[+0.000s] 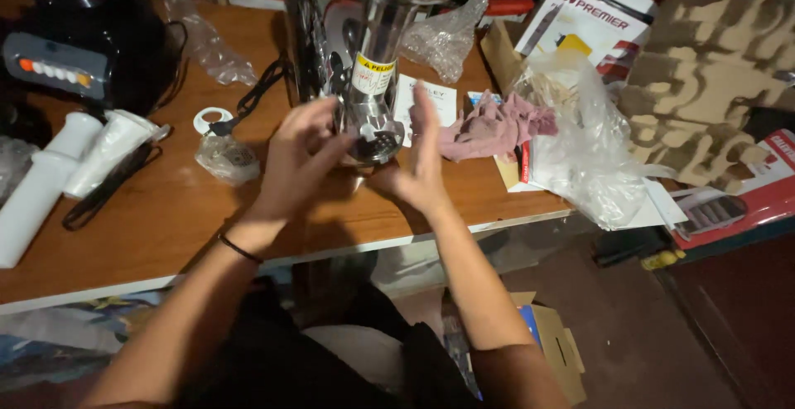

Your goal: Assembling a meat grinder by attaching the hopper and internal grinding components

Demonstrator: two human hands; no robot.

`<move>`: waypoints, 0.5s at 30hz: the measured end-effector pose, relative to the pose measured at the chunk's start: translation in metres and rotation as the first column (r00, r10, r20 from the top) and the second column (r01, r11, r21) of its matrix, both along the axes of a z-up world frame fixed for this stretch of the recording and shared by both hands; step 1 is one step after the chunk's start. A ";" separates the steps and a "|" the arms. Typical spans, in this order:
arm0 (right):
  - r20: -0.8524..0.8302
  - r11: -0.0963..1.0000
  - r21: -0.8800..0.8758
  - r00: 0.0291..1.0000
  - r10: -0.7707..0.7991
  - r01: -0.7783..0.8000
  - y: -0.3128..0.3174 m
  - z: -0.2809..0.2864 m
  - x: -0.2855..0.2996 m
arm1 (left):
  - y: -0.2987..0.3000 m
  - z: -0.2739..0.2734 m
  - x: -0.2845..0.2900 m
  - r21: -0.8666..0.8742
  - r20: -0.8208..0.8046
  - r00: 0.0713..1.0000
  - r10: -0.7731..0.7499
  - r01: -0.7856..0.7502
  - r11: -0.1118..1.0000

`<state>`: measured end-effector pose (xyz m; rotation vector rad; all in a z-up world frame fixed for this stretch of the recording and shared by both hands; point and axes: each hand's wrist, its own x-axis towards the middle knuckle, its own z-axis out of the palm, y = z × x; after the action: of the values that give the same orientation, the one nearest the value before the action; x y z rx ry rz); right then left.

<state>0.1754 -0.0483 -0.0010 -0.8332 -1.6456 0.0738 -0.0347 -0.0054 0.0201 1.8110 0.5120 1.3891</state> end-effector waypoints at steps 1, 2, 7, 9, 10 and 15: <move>-0.194 0.988 -0.087 0.975 0.109 -0.127 0.000 -0.002 0.009 | -0.003 0.006 -0.001 -0.076 0.078 0.996 -0.039 0.045 0.996; -0.192 0.989 -0.082 0.975 0.109 -0.127 0.008 0.001 0.020 | 0.002 0.011 0.002 -0.071 0.080 0.996 -0.040 0.045 0.996; -0.451 0.958 0.059 0.848 0.276 -0.280 0.033 0.066 0.050 | 0.024 0.058 0.012 -0.012 -0.022 1.000 0.005 -0.005 1.000; -0.222 0.988 0.119 0.967 0.123 -0.098 0.034 0.112 0.053 | 0.043 0.081 0.019 0.007 -0.036 0.999 0.014 -0.014 1.000; 0.006 0.976 0.208 0.998 -0.069 0.066 0.035 0.133 0.054 | 0.052 0.091 0.022 0.016 -0.052 0.998 0.025 -0.024 1.000; 0.616 0.962 0.265 0.754 -0.227 0.073 0.029 0.222 0.029 | 0.046 0.143 0.052 -0.050 -0.337 0.942 -0.014 -0.003 0.999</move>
<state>0.2043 -0.0189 0.2210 -0.8623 -2.1674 -0.5721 0.0174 0.0403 0.1628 2.0175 0.7109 1.0535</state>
